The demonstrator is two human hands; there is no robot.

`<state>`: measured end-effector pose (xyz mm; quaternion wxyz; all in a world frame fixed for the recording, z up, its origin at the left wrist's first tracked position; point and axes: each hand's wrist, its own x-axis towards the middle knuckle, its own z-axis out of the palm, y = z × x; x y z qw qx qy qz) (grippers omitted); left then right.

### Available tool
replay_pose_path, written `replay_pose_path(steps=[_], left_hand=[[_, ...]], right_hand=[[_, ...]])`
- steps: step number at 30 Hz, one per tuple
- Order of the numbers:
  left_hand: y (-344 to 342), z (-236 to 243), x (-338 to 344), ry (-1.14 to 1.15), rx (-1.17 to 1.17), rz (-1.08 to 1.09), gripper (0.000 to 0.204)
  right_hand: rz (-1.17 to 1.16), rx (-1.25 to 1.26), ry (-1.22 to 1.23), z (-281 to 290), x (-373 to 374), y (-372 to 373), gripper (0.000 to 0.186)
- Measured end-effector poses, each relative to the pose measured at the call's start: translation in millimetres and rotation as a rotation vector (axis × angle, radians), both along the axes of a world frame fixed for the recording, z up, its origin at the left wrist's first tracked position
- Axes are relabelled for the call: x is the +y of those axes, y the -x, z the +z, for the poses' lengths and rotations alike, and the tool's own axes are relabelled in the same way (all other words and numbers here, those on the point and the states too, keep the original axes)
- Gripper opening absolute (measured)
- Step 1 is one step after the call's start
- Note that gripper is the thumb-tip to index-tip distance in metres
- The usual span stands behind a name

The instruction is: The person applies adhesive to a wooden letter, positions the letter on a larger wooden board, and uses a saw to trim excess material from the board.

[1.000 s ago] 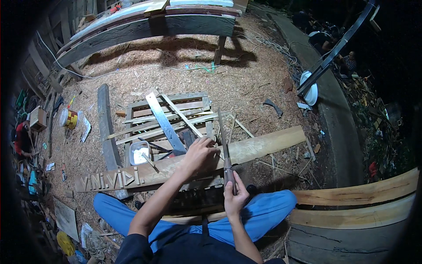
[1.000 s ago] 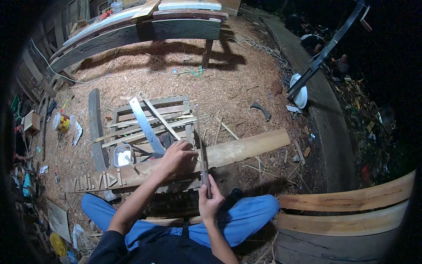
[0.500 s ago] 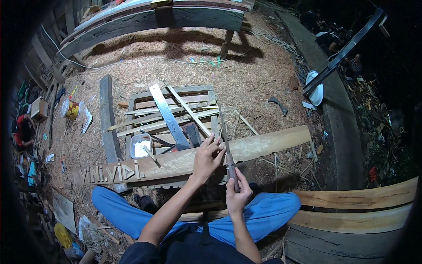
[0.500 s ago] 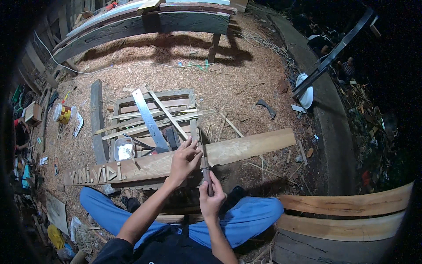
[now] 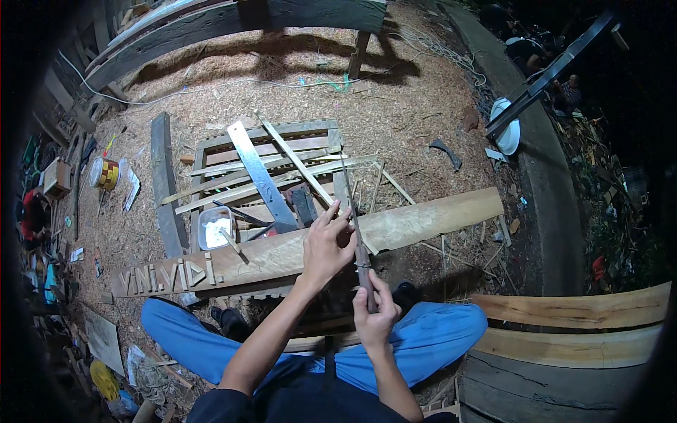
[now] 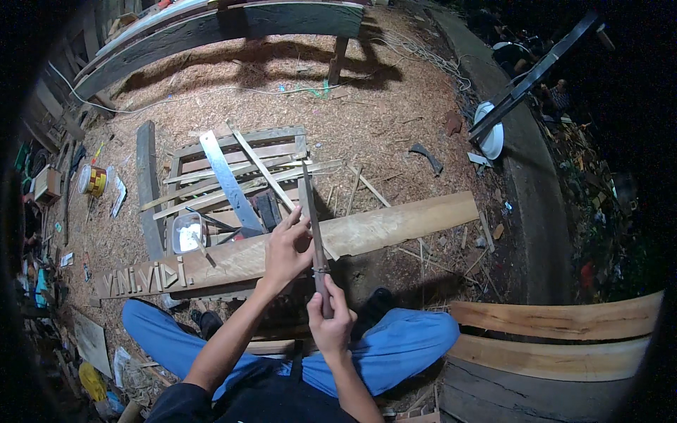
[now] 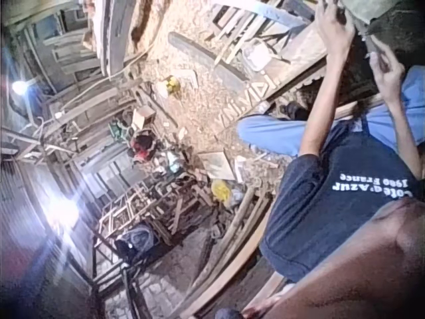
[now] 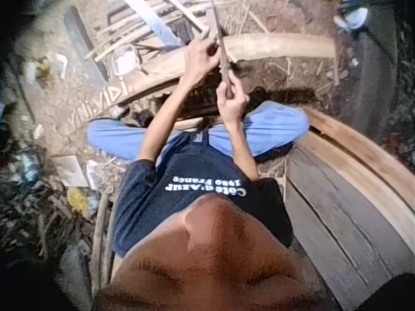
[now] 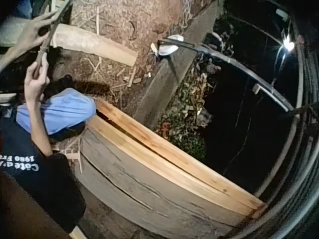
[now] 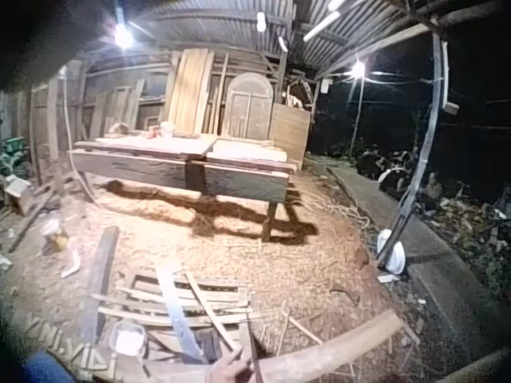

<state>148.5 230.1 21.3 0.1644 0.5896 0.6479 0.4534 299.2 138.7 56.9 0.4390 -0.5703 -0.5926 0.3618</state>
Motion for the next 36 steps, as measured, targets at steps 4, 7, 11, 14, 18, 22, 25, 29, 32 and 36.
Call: replay_pose_path(steps=[4,7,11,14,18,22,25,29,32,36], left_hand=[[0.8,-3.5,0.9,-0.009,0.068,0.022,0.047],[-0.4,-3.2,-1.9,0.022,0.043,0.003,0.053],[-0.1,-3.4,-0.6,-0.009,0.060,0.014,0.052],[1.1,-3.5,0.8,0.037,-0.028,-0.012,0.046],[-0.1,0.2,2.5,-0.124,0.242,0.038,0.030],[-11.3,9.3,-2.3,-0.145,0.171,0.135,0.023],[-4.8,1.3,0.9,-0.077,0.092,0.034,0.023],[-6.9,9.5,-0.2,-0.165,0.299,0.085,0.022],[-5.4,3.9,0.9,-0.154,0.188,0.053,0.022],[-9.9,3.0,1.9,-0.127,0.050,0.044,0.021]], right_hand=[[0.019,-0.049,-0.038,0.1,-7.9,-3.6,0.038],[0.005,-0.059,-0.006,5.1,-8.5,1.0,0.038],[0.014,-0.119,-0.114,1.5,-5.1,0.3,0.038],[-0.004,-0.029,-0.075,3.7,-8.2,-10.7,0.037],[-0.007,-0.050,-0.085,1.9,-1.7,-6.4,0.037],[-0.019,-0.030,-0.049,-1.9,-5.5,-6.6,0.037],[0.011,-0.005,0.022,-1.7,-3.5,-12.9,0.038],[0.016,-0.051,-0.117,-5.9,-0.9,-13.9,0.037],[-0.002,-0.034,-0.143,-4.3,-0.9,-15.6,0.037],[-0.050,0.093,-0.110,-6.1,-1.2,-17.2,0.037]])
